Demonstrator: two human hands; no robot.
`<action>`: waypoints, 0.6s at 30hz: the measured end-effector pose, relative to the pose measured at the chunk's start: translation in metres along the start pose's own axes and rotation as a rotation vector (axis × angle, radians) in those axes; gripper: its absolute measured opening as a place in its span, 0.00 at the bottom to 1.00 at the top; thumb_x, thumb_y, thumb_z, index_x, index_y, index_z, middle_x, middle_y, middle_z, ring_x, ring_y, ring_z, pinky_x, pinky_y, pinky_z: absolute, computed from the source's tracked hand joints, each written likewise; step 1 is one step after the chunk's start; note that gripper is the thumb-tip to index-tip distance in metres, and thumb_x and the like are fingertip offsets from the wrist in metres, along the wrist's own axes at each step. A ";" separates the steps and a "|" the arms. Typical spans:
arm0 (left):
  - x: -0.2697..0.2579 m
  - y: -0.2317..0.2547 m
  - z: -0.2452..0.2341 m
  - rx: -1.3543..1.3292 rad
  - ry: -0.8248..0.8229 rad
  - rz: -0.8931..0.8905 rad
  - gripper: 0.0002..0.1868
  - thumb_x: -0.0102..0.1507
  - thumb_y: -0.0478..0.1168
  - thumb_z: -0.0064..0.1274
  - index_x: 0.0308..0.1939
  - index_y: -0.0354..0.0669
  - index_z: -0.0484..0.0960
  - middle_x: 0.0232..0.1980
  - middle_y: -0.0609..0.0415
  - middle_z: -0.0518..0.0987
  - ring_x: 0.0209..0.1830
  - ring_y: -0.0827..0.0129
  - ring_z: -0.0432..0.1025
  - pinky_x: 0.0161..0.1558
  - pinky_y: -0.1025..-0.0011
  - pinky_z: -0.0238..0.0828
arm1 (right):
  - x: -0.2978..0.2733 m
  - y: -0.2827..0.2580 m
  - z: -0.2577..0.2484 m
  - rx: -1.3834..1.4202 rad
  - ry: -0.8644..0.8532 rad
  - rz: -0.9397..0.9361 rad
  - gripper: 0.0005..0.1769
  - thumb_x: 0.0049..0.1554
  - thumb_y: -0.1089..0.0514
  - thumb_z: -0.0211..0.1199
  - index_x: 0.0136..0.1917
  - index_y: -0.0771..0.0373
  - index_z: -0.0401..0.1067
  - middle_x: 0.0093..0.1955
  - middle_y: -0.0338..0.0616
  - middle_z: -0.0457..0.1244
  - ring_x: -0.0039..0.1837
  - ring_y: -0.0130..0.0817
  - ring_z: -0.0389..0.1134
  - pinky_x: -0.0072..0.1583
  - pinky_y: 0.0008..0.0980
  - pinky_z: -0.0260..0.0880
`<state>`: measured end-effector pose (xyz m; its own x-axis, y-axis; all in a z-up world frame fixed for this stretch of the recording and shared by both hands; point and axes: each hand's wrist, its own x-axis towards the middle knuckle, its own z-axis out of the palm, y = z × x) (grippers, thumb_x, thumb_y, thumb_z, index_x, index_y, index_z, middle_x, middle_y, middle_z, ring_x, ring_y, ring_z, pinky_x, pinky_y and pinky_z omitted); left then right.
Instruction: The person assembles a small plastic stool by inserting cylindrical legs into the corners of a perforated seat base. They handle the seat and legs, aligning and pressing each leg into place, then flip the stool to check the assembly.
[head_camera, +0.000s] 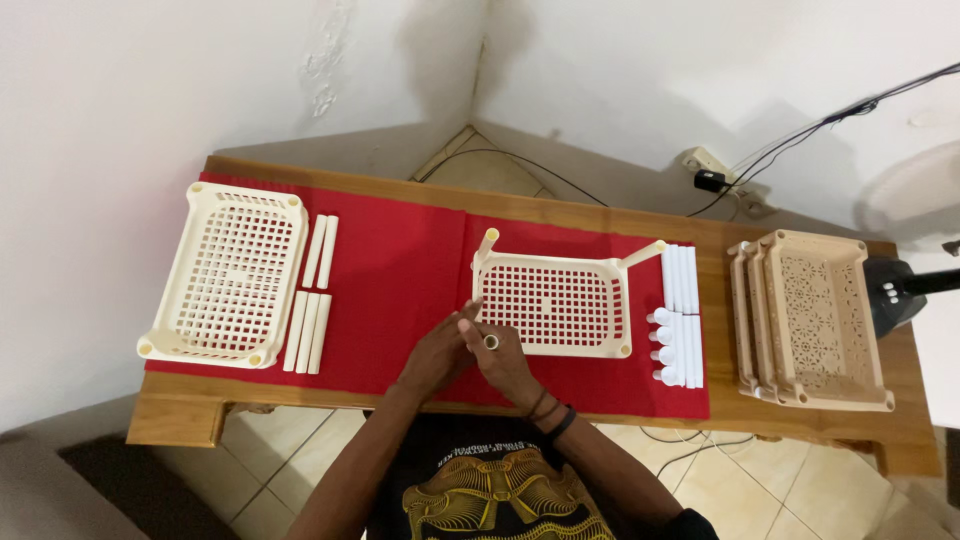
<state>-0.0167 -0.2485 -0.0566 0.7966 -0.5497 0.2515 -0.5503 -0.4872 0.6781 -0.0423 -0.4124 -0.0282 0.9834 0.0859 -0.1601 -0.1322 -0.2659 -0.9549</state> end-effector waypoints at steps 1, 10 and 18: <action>0.000 0.001 0.001 -0.044 -0.073 -0.081 0.33 0.62 0.35 0.58 0.72 0.45 0.66 0.81 0.53 0.60 0.77 0.59 0.60 0.71 0.59 0.65 | 0.005 0.008 0.003 0.045 0.016 -0.007 0.30 0.67 0.48 0.59 0.26 0.62 0.65 0.24 0.37 0.57 0.29 0.23 0.54 0.34 0.28 0.53; -0.007 0.002 0.001 -0.217 -0.101 -0.181 0.38 0.65 0.35 0.55 0.78 0.46 0.57 0.79 0.51 0.64 0.75 0.59 0.65 0.64 0.64 0.72 | 0.028 0.026 -0.008 0.132 -0.221 -0.230 0.29 0.64 0.56 0.61 0.23 0.64 0.64 0.22 0.35 0.56 0.26 0.24 0.54 0.32 0.30 0.51; -0.002 0.003 -0.002 -0.294 -0.066 -0.152 0.38 0.63 0.34 0.54 0.77 0.46 0.60 0.78 0.49 0.66 0.72 0.56 0.67 0.62 0.63 0.75 | 0.020 0.013 0.015 0.137 0.150 -0.182 0.29 0.65 0.57 0.57 0.22 0.64 0.67 0.21 0.35 0.59 0.25 0.25 0.57 0.31 0.28 0.55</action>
<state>-0.0191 -0.2476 -0.0541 0.8405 -0.5337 0.0937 -0.3232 -0.3551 0.8772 -0.0258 -0.3992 -0.0473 0.9986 -0.0256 0.0465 0.0429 -0.1259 -0.9911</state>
